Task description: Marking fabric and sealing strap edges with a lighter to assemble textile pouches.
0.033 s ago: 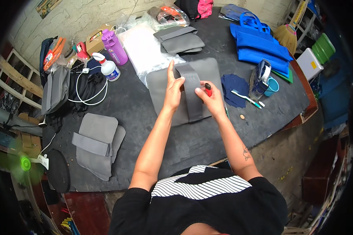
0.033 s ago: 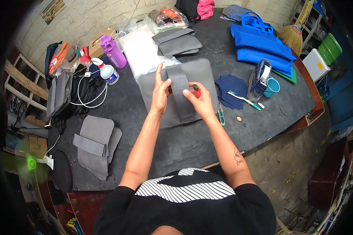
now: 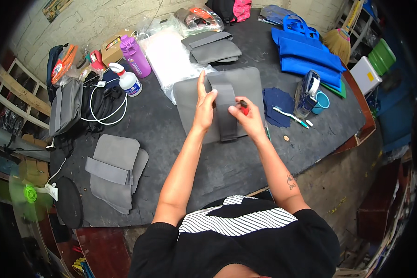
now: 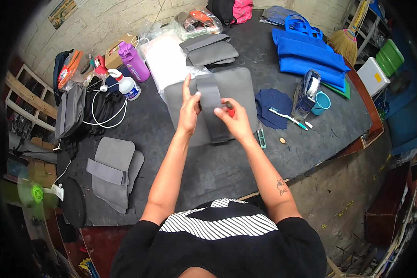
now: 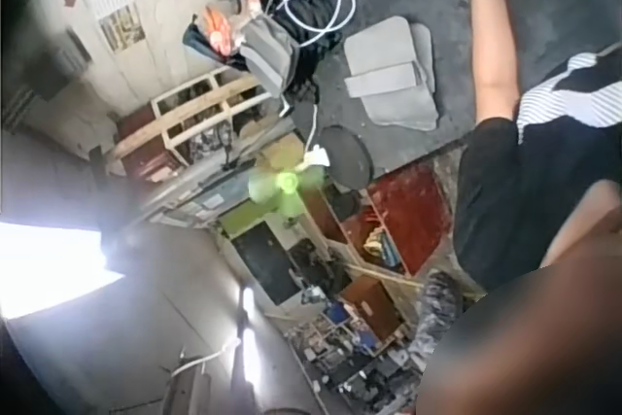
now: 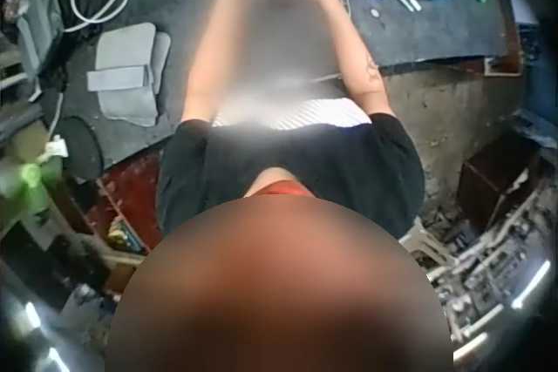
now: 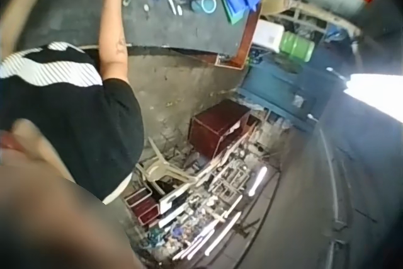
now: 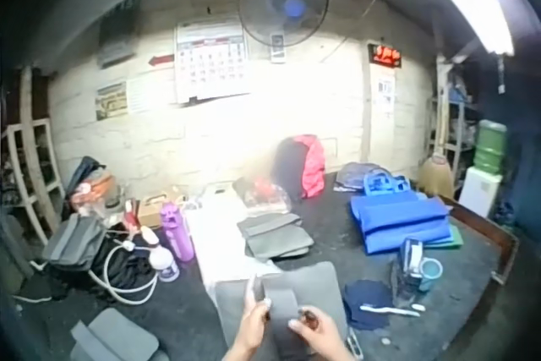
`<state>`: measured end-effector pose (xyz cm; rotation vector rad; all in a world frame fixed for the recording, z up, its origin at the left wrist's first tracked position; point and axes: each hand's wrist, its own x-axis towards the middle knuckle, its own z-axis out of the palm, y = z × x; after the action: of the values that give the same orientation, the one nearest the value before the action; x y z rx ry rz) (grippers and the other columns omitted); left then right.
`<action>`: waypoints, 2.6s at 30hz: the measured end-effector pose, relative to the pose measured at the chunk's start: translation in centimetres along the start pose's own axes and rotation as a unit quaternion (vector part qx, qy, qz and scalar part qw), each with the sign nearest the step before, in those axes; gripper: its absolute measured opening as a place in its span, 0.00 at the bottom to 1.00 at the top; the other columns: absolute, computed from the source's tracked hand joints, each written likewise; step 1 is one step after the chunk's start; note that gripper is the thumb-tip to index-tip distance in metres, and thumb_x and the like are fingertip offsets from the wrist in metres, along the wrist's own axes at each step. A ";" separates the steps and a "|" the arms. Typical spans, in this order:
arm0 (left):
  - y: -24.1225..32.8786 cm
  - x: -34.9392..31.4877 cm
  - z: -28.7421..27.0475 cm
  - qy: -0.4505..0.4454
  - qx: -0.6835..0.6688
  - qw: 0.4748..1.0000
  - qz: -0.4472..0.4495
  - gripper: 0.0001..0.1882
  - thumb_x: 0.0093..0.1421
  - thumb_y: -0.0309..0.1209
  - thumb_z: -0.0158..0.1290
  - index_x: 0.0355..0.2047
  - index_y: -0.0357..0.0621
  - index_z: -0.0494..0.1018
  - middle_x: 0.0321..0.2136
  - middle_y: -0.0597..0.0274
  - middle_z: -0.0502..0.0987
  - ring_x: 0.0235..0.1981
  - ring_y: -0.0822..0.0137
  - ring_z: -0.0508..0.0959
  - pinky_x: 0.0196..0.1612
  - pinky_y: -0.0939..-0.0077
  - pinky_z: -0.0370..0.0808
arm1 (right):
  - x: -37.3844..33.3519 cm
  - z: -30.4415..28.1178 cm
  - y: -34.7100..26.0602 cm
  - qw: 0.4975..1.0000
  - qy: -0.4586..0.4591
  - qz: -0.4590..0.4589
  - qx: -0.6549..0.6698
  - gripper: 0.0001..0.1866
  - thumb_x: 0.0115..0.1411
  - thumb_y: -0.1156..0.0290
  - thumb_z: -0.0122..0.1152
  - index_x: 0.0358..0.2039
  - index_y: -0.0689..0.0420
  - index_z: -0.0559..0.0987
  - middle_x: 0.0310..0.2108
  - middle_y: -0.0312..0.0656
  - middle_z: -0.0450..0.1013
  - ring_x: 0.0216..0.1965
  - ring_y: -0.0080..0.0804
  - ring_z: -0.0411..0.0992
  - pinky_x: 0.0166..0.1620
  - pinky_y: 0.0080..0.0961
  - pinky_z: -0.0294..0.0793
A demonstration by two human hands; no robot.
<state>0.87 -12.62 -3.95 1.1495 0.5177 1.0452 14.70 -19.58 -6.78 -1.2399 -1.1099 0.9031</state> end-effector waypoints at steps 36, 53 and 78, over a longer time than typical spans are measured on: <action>-4.0 -1.7 -4.1 -0.105 0.149 0.981 -0.062 0.18 0.64 0.39 0.45 0.50 0.43 0.71 0.42 0.63 0.74 0.43 0.73 0.72 0.48 0.77 0.67 | 5.7 0.1 4.7 0.999 0.033 0.020 -0.015 0.17 0.53 0.69 0.64 0.38 0.65 0.71 0.25 0.32 0.68 0.28 0.17 0.63 0.31 0.18 0.65; -9.9 -3.3 -1.4 0.104 0.083 0.988 0.074 0.39 0.68 0.52 0.19 0.43 0.31 0.75 0.47 0.56 0.71 0.45 0.66 0.69 0.54 0.71 0.60 | -6.3 3.5 5.2 0.916 0.116 -0.081 -0.374 0.15 0.53 0.59 0.60 0.29 0.57 0.70 0.27 0.42 0.67 0.25 0.44 0.71 0.27 0.38 0.69; -11.0 -4.0 -1.4 0.092 0.021 0.987 0.130 0.37 0.66 0.49 0.19 0.44 0.32 0.73 0.47 0.55 0.74 0.53 0.66 0.63 0.59 0.68 0.51 | -5.8 4.1 6.1 0.941 0.125 -0.042 -0.312 0.12 0.48 0.66 0.62 0.27 0.60 0.71 0.27 0.42 0.70 0.26 0.42 0.72 0.29 0.35 0.71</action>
<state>2.28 -15.84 -15.16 1.1844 0.5461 1.3809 9.65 -23.25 -13.69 -1.7494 -1.2736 0.3078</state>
